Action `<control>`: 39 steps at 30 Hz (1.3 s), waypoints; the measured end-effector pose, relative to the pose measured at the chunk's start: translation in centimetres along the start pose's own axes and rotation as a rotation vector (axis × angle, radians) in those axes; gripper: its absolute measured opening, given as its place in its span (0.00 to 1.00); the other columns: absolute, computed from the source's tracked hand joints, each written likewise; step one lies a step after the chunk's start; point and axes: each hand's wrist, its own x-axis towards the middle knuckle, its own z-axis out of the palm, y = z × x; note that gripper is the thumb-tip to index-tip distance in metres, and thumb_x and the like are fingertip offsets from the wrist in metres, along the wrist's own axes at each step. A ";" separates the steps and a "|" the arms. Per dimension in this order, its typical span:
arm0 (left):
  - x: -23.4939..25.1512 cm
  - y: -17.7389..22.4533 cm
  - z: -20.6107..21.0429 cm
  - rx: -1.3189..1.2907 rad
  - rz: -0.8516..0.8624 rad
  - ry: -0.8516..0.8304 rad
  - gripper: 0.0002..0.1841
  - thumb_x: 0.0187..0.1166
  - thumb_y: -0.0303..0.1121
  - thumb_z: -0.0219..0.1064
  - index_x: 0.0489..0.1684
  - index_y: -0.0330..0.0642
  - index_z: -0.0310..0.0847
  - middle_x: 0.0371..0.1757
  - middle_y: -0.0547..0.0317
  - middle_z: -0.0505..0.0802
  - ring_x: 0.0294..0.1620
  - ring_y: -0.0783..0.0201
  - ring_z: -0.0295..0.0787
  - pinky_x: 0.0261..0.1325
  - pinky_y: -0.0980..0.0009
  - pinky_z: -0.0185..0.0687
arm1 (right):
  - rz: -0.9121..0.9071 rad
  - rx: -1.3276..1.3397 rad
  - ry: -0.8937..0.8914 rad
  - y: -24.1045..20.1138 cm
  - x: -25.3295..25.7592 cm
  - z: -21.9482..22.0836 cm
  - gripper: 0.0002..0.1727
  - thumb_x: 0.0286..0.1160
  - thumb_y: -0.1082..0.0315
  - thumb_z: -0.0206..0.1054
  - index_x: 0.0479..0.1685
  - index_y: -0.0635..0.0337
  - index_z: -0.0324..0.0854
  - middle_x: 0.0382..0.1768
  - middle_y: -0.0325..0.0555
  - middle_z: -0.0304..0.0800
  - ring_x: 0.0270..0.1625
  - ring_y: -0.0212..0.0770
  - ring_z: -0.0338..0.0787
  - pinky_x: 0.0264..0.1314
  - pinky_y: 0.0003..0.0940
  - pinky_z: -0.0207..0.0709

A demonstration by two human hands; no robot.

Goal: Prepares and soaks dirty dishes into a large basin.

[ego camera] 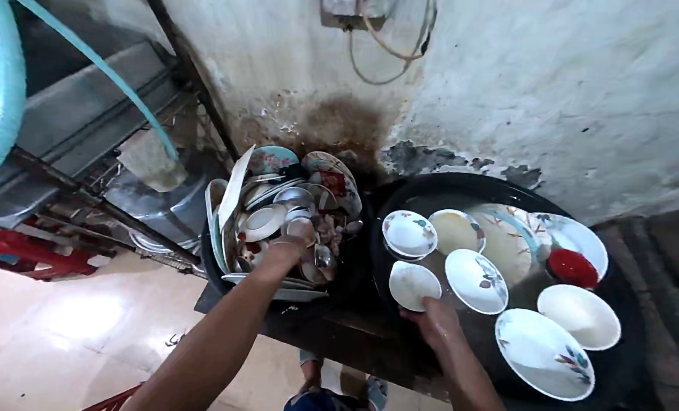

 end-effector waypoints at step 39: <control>1.8 3.2 1.8 0.363 0.922 0.645 0.18 0.70 0.31 0.79 0.60 0.44 0.89 0.74 0.38 0.82 0.74 0.36 0.79 0.65 0.41 0.82 | -0.637 -1.026 0.422 2.1 -2.2 -2.3 0.27 0.76 0.79 0.63 0.77 0.69 0.71 0.69 0.72 0.80 0.58 0.70 0.91 0.57 0.66 0.85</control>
